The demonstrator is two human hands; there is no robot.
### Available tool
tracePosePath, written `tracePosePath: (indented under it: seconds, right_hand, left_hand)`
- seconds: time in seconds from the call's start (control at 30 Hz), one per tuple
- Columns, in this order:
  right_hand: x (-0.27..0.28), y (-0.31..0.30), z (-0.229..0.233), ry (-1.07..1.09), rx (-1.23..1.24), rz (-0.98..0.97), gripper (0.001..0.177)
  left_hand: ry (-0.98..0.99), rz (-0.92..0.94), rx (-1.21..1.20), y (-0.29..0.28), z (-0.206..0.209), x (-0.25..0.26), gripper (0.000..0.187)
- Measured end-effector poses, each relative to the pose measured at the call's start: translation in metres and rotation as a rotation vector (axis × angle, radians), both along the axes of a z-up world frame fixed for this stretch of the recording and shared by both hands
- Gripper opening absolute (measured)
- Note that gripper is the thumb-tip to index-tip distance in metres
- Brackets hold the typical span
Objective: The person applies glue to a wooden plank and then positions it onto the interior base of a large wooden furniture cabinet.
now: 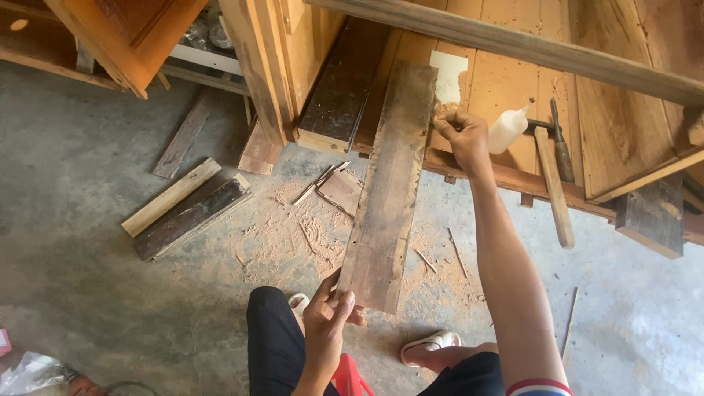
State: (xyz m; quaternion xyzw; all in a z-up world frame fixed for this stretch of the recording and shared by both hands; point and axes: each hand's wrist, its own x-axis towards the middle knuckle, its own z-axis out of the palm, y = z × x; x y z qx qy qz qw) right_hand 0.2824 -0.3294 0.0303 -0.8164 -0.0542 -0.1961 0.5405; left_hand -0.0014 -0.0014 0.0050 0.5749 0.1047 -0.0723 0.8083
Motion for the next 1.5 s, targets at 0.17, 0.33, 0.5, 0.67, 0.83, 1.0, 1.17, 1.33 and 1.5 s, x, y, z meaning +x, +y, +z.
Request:
tracePosePath:
  seconds: [0.17, 0.33, 0.5, 0.67, 0.83, 1.0, 1.17, 1.33, 1.5]
  right_hand:
    - [0.011, 0.002, -0.007, -0.079, -0.055, 0.066, 0.007]
    - [-0.001, 0.015, 0.011, -0.017, -0.032, 0.11, 0.009]
    - [0.0, 0.016, 0.011, -0.039, -0.022, 0.157, 0.011]
    - [-0.007, 0.022, 0.019, 0.022, 0.009, 0.144, 0.009]
    - [-0.004, 0.016, 0.016, -0.058, 0.008, 0.152, 0.005]
    - [0.0, 0.007, 0.007, 0.004, -0.006, 0.026, 0.007]
    - [0.002, 0.007, 0.016, 0.13, 0.152, -0.335, 0.007]
    - [0.023, -0.012, -0.006, 0.053, -0.126, -0.485, 0.008]
    - [0.047, -0.012, -0.008, 0.166, -0.465, -0.463, 0.027]
  left_hand:
    - [-0.066, 0.021, -0.034, -0.003, -0.006, 0.0, 0.05]
    - [-0.048, 0.007, -0.023, -0.002, -0.002, 0.0, 0.054]
    - [-0.02, 0.021, -0.041, -0.002, -0.007, 0.0, 0.056]
    - [-0.073, 0.036, -0.077, -0.003, -0.009, -0.001, 0.054]
    - [-0.079, 0.022, -0.068, -0.002, -0.003, -0.001, 0.054]
    - [-0.083, 0.046, -0.056, -0.003, -0.01, 0.0, 0.048]
    - [-0.008, 0.03, -0.028, -0.001, 0.004, 0.0, 0.054]
    - [0.011, 0.029, -0.083, -0.003, 0.001, -0.001, 0.056]
    - [0.038, 0.023, -0.09, -0.003, 0.01, 0.001, 0.061]
